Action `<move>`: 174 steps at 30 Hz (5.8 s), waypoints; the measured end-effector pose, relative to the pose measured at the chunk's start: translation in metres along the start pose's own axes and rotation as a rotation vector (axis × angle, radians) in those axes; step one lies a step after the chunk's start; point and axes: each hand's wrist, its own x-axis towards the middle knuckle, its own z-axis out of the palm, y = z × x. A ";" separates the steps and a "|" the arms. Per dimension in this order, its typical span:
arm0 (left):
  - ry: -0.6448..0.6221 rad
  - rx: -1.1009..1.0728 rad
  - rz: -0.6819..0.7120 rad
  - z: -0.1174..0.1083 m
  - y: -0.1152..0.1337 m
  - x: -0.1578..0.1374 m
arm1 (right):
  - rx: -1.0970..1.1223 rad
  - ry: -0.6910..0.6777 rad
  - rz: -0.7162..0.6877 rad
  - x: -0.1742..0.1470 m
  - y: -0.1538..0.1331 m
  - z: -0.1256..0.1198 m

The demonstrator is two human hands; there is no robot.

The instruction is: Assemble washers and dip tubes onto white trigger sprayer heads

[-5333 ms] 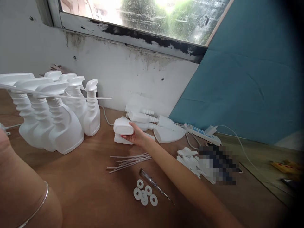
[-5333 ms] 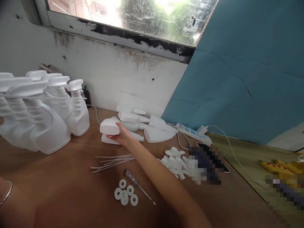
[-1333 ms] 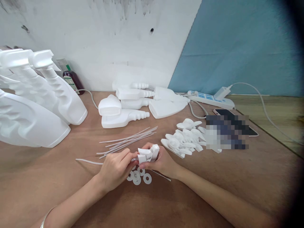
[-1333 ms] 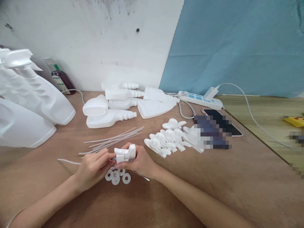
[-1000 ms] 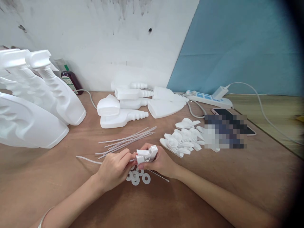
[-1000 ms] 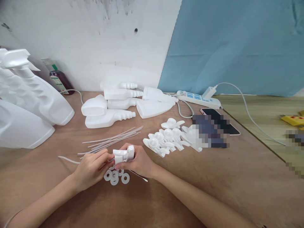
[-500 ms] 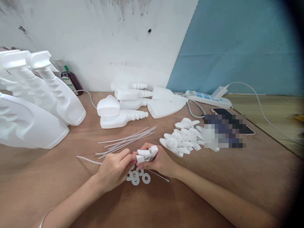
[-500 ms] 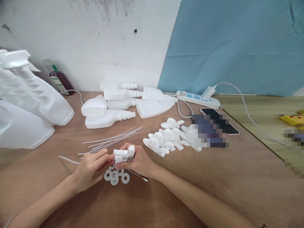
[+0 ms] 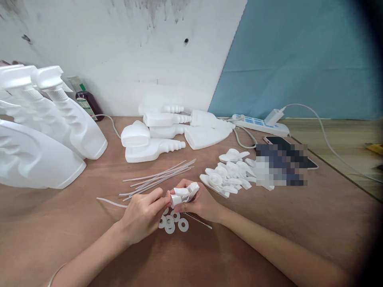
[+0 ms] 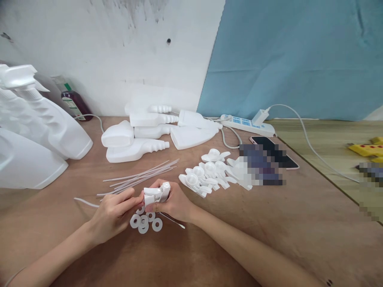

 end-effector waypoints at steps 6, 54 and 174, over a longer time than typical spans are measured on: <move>0.031 -0.017 -0.006 0.002 -0.002 -0.002 | 0.013 -0.009 -0.018 -0.001 -0.001 -0.001; 0.096 0.136 0.068 0.007 -0.005 -0.005 | -0.002 0.019 -0.002 -0.002 0.000 -0.001; -0.148 -0.130 0.048 0.008 -0.008 -0.004 | -0.098 0.045 0.027 -0.004 -0.001 0.001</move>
